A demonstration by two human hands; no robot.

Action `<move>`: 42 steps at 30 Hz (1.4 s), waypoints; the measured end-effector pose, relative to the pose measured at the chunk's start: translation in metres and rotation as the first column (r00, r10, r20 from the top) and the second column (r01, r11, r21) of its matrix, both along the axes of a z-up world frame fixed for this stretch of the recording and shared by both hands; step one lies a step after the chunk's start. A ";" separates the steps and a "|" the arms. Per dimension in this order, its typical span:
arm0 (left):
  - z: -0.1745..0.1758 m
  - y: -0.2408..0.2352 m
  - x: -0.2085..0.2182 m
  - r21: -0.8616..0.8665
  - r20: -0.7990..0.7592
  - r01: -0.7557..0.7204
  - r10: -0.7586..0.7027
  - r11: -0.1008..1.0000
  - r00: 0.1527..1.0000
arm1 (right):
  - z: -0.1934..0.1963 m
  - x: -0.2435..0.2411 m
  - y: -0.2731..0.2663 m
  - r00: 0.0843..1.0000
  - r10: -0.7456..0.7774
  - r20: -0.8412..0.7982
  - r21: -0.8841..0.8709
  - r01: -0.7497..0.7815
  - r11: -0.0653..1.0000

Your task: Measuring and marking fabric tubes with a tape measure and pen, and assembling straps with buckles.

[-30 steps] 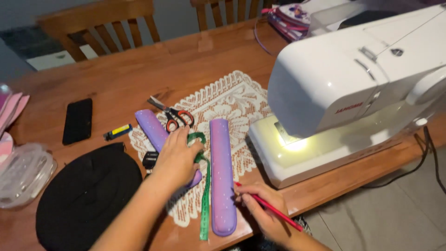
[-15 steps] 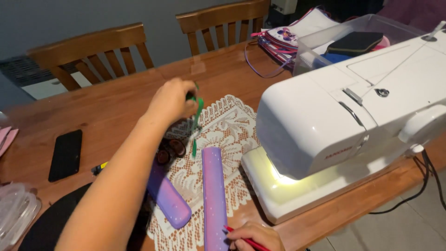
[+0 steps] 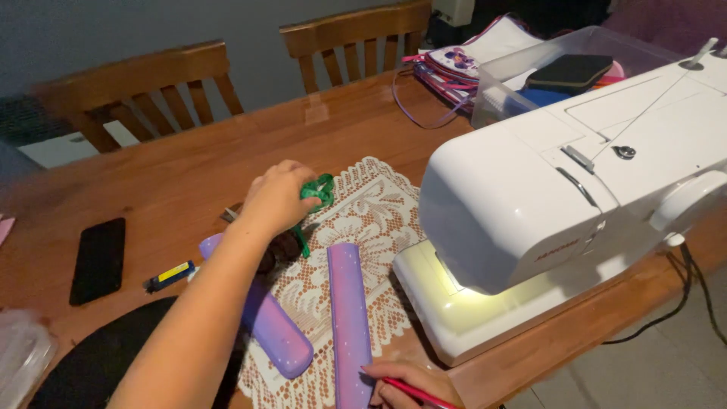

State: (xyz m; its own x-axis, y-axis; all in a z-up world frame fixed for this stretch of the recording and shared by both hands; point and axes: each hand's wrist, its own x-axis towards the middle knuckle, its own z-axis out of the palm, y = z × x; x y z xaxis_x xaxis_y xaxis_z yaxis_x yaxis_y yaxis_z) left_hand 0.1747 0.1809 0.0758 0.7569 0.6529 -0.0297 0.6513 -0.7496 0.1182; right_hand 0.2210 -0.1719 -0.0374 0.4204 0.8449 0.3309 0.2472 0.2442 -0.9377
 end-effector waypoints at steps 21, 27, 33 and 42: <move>-0.044 -0.077 -0.324 0.057 0.472 -0.353 0.286 0.934 0.834 | 0.031 -0.014 0.255 0.554 0.228 0.801 -0.578 0.614 0.538; -0.053 -0.068 -0.355 0.041 0.548 -0.472 0.376 0.881 0.748 | 0.049 -0.077 0.209 0.461 0.126 0.878 -0.184 0.082 0.980; -0.040 -0.081 -0.361 -0.055 0.561 -0.601 0.522 0.798 0.642 | 0.026 -0.114 0.193 0.376 0.464 0.802 -0.402 -0.235 0.885; -0.037 -0.126 -0.296 -0.708 0.507 -0.176 0.666 0.683 0.547 | 0.023 -0.100 0.189 0.823 0.531 -0.202 -0.365 -0.567 0.739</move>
